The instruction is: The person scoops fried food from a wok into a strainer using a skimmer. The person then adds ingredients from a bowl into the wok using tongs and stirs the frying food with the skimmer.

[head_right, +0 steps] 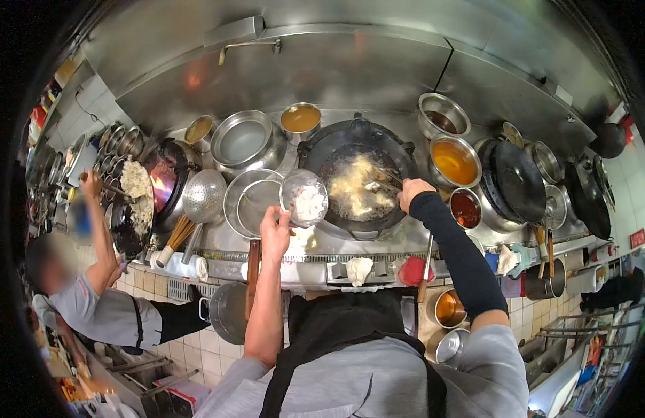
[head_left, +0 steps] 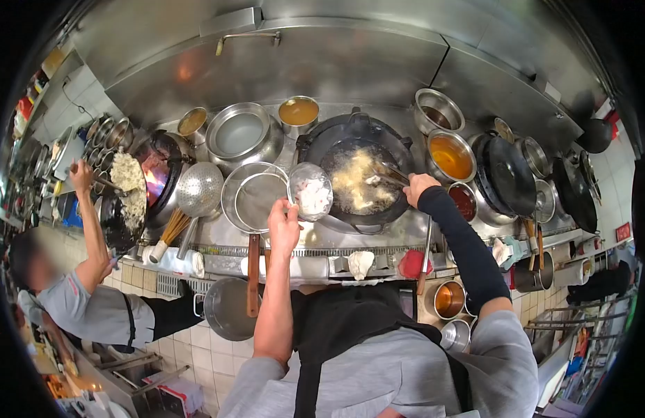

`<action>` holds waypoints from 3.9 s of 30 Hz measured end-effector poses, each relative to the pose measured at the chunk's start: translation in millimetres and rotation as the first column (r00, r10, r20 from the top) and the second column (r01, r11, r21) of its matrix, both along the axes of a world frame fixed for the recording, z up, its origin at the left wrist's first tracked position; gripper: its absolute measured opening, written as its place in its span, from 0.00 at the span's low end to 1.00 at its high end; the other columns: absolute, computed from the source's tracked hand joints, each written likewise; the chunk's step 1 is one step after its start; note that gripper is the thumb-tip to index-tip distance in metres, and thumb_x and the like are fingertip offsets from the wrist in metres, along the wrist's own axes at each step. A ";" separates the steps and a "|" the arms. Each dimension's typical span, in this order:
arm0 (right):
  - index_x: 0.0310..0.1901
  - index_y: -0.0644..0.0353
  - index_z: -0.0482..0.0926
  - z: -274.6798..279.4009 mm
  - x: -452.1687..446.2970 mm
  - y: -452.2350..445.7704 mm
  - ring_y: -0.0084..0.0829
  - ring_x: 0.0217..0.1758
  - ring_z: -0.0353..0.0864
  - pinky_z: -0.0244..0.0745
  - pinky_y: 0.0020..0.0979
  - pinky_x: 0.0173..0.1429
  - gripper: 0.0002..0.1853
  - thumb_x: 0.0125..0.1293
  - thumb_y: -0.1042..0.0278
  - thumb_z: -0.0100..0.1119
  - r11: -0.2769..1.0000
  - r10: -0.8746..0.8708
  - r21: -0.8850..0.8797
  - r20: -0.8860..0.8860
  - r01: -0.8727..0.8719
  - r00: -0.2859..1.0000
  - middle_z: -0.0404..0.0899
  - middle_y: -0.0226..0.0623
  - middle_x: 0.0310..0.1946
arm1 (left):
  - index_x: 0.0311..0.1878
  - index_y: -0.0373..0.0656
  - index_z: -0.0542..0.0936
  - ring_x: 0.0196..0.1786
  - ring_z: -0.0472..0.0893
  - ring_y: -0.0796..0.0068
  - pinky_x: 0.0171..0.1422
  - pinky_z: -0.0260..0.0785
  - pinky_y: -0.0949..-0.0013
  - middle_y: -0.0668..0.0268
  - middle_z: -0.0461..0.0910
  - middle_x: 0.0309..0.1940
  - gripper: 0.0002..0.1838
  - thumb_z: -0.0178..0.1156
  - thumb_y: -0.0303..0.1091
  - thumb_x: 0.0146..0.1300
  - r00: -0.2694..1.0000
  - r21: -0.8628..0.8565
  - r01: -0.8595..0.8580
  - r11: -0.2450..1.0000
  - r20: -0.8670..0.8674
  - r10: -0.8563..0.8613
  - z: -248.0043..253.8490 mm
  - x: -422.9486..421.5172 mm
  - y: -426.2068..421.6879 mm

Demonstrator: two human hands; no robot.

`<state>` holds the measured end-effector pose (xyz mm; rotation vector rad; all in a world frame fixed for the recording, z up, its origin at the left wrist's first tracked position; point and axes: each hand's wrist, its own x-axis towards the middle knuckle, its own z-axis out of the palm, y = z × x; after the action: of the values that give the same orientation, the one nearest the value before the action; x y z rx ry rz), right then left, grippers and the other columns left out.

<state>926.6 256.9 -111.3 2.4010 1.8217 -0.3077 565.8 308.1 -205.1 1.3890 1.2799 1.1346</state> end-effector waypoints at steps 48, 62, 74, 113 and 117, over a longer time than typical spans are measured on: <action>0.53 0.64 0.83 131.9 -15.8 -59.5 0.55 0.42 0.85 0.80 0.46 0.50 0.19 0.63 0.62 0.64 0.912 0.355 0.300 -0.232 -0.281 0.905 0.84 0.56 0.34 | 0.41 0.35 0.72 0.26 0.81 0.75 0.23 0.75 0.69 0.59 0.81 0.27 0.06 0.56 0.29 0.72 0.996 0.032 -0.014 0.999 -0.084 0.017 -27.5 12.0 5.5; 0.45 0.70 0.84 -5.8 42.7 45.6 0.55 0.51 0.85 0.78 0.48 0.59 0.20 0.66 0.57 0.61 0.996 -0.047 0.070 -0.041 0.050 0.998 0.85 0.61 0.41 | 0.47 0.34 0.73 0.30 0.81 0.75 0.26 0.76 0.70 0.58 0.81 0.40 0.06 0.56 0.27 0.72 0.993 -0.029 -0.057 0.998 0.104 0.060 -2.1 -5.7 -12.6; 0.46 0.64 0.81 95.2 -68.4 -28.0 0.55 0.39 0.85 0.80 0.51 0.46 0.15 0.63 0.62 0.63 0.842 0.539 0.052 -0.080 -0.537 0.838 0.84 0.54 0.30 | 0.40 0.35 0.72 0.29 0.82 0.75 0.26 0.77 0.72 0.51 0.74 0.64 0.06 0.57 0.27 0.71 0.998 0.084 0.029 0.996 0.046 -0.033 20.6 11.1 -17.5; 0.56 0.65 0.80 105.5 -37.2 -55.5 0.56 0.41 0.84 0.78 0.49 0.49 0.22 0.63 0.62 0.63 0.903 0.423 0.175 -0.199 -0.392 0.884 0.83 0.58 0.32 | 0.38 0.34 0.73 0.47 0.81 0.45 0.55 0.71 0.53 0.43 0.79 0.52 0.06 0.59 0.26 0.66 0.970 0.125 0.005 0.992 -0.241 0.026 -22.9 17.9 -7.9; 0.53 0.65 0.83 70.6 -21.4 -60.4 0.54 0.47 0.85 0.78 0.47 0.55 0.21 0.63 0.60 0.63 0.958 0.285 0.122 -0.274 -0.260 0.919 0.85 0.57 0.37 | 0.38 0.33 0.73 0.38 0.83 0.54 0.39 0.76 0.58 0.47 0.79 0.51 0.06 0.59 0.26 0.68 0.986 0.077 -0.023 0.997 -0.163 0.035 -24.4 15.6 -5.6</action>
<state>905.2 196.5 -40.6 2.2035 2.3064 -0.5907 581.4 302.6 -229.5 1.5507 1.3899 1.1166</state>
